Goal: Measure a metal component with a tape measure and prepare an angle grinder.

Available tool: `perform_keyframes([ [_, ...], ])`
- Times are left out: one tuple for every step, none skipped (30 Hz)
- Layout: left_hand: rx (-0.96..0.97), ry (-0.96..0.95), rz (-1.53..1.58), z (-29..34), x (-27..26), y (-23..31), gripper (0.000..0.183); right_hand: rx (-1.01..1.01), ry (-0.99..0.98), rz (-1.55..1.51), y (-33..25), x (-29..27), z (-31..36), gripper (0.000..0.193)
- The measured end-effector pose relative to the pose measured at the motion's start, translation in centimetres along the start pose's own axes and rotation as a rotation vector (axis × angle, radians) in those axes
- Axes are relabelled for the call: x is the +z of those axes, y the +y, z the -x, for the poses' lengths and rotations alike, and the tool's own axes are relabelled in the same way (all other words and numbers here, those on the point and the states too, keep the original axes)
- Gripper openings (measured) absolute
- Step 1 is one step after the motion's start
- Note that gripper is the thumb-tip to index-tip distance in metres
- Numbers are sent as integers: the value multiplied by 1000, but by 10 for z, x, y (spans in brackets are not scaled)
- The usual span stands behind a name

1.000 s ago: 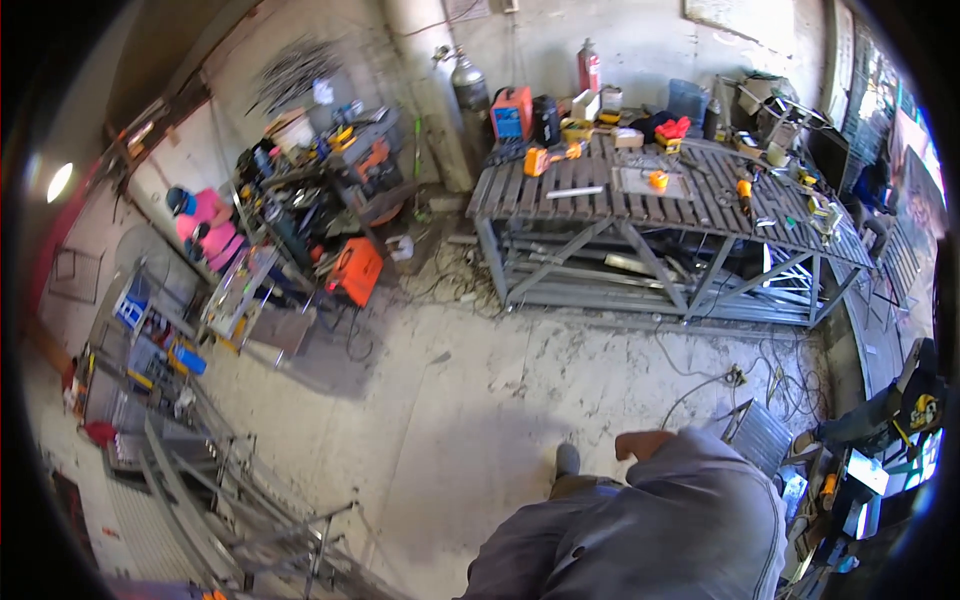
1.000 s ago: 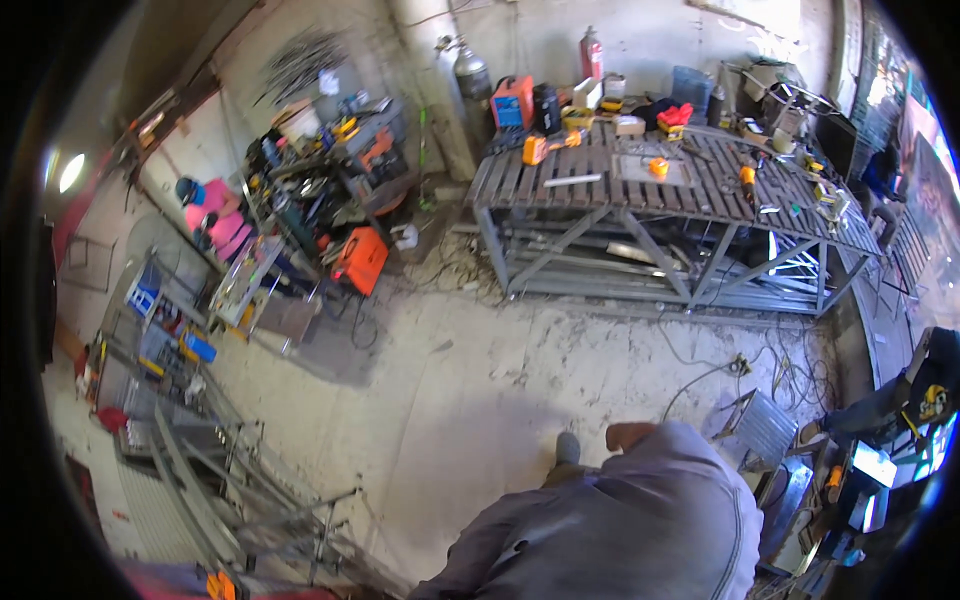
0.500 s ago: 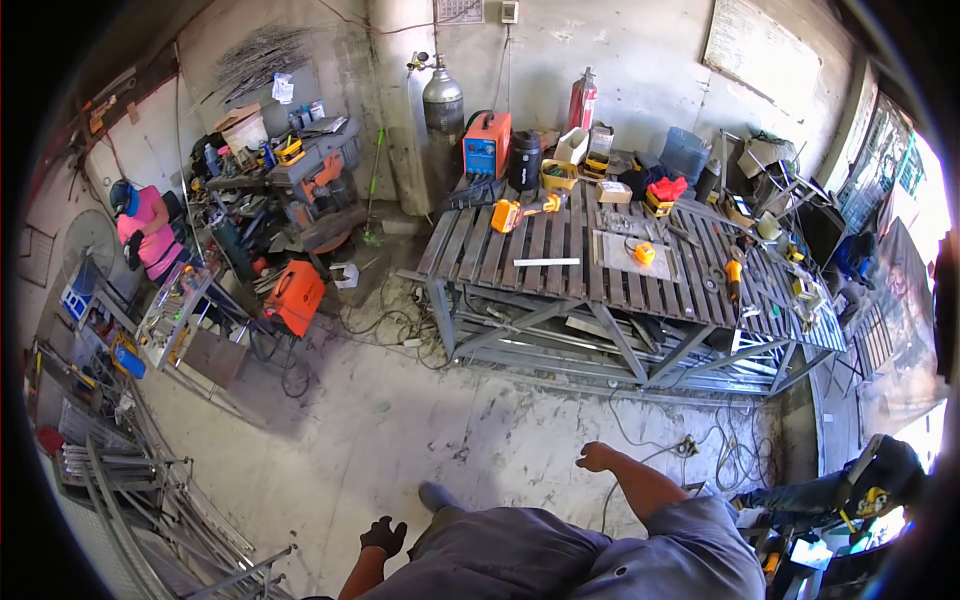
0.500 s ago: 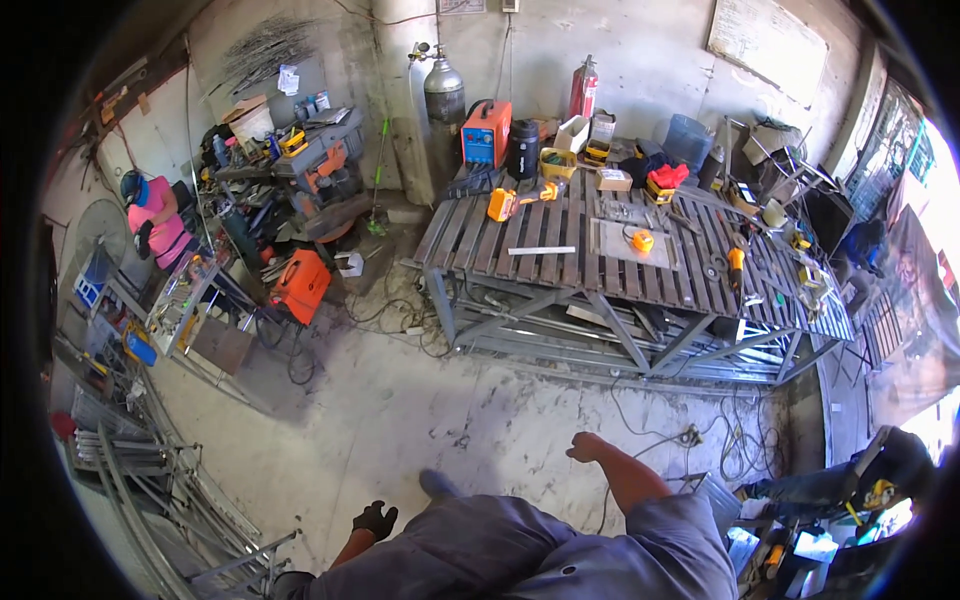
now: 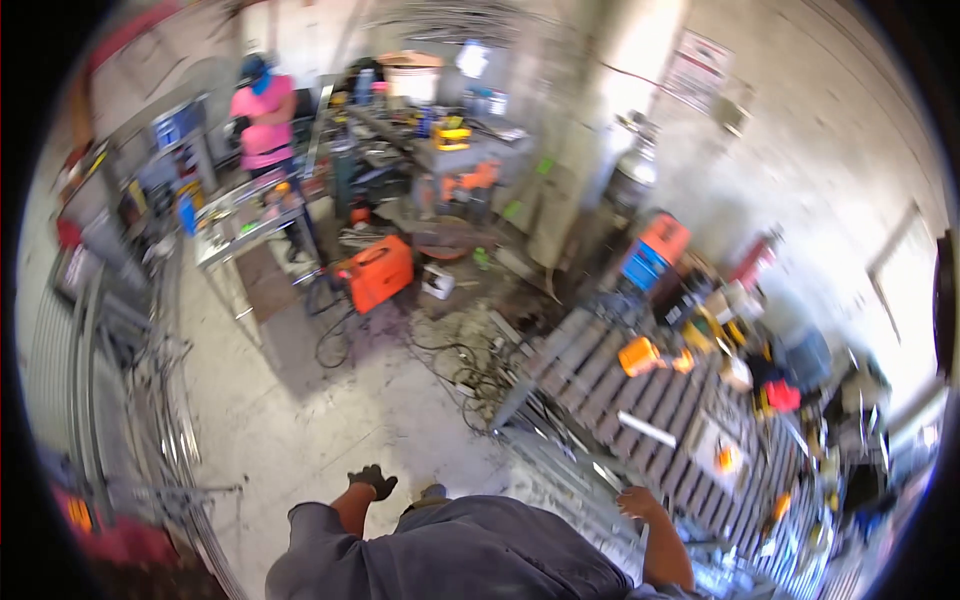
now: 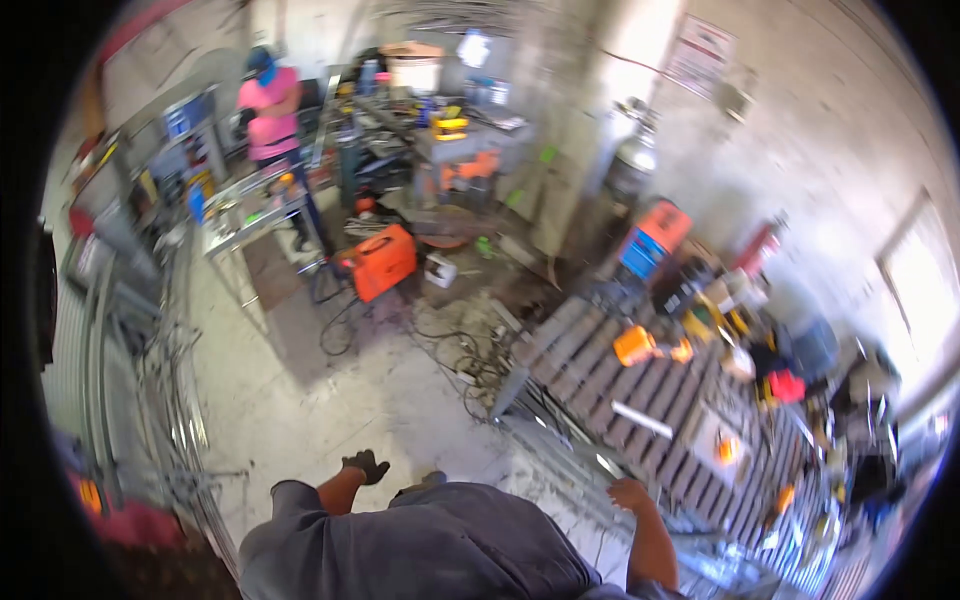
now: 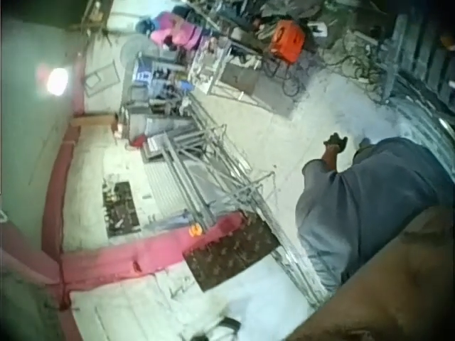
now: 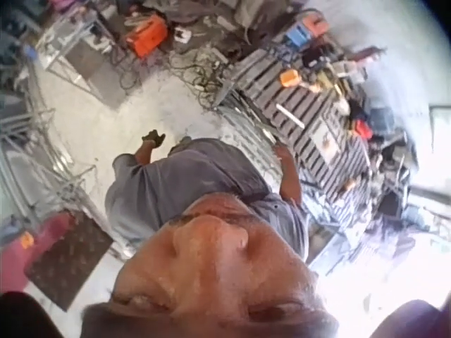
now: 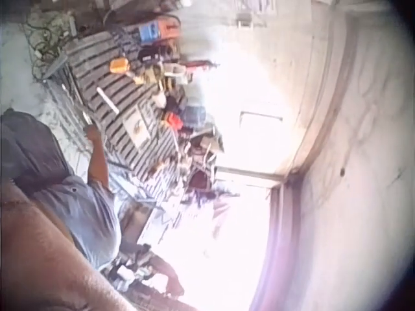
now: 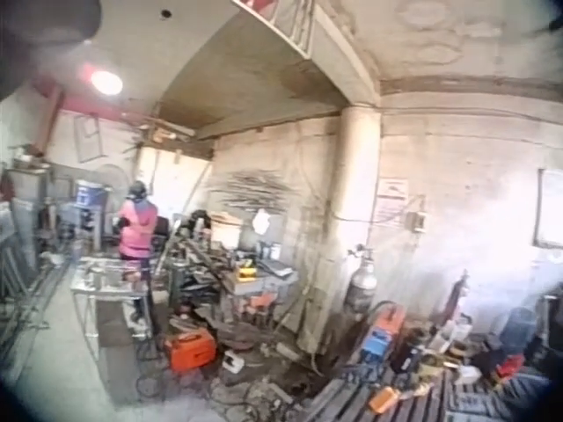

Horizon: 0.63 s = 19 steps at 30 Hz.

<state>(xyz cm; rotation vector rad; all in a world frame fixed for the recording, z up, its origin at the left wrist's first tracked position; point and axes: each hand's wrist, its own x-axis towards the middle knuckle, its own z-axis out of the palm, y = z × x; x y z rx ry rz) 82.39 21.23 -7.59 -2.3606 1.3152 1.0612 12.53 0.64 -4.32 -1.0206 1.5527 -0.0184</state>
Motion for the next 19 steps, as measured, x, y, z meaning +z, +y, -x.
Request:
perform_keyframes([
  [-36, 14, 14, -7, -16, 12, 83, -32, -63, -212, -27, -26, -21, 41],
  [-42, 39, 48, -11, -29, 23, 82, -185, 51, -217, -47, -49, -37, 41],
  [-80, 68, 78, -13, -38, 35, 82, -269, 266, -138, -70, -74, -54, 41],
  [-80, 104, 109, -14, -45, 47, 81, -249, 247, -365, -95, -99, -74, 46],
  [-130, 110, 121, -13, -48, 56, 81, -253, 175, -433, -119, -123, -94, 51],
  [-160, 151, 175, -11, -47, 67, 80, -312, 246, -358, -137, -145, -112, 57],
  [-177, 190, 240, -8, -44, 78, 79, -326, 182, -338, -156, -159, -135, 57],
  [-216, 257, 269, -3, -35, 88, 77, -288, 188, -447, -175, -176, -159, 63],
  [-289, 265, 282, 5, -25, 98, 77, -214, 268, -538, -193, -195, -180, 71],
  [-322, 282, 304, 15, -12, 109, 77, -253, 156, -519, -205, -214, -196, 71],
  [-422, 268, 341, 28, 5, 123, 77, -129, 175, -685, -217, -230, -213, 76],
  [-482, 277, 373, 45, 25, 136, 77, 12, 280, -861, -228, -237, -232, 81],
  [-532, 224, 385, 60, 49, 150, 78, 72, 279, -1185, -240, -244, -251, 87],
  [-542, 115, 400, 74, 73, 161, 82, 14, 260, -912, -247, -252, -266, 68],
  [-531, 13, 423, 90, 99, 172, 87, -24, 135, -846, -256, -258, -282, 62],
  [-526, -92, 426, 104, 126, 183, 92, -74, 110, -765, -260, -264, -296, 57],
  [-517, -180, 475, 118, 152, 191, 95, -27, 53, -875, -268, -264, -315, 54],
  [-592, -286, 532, 127, 177, 204, 89, 9, 149, -950, -274, -261, -331, 51],
  [-612, -284, 556, 128, 193, 209, 89, 69, 266, -910, -277, -260, -343, 50],
])
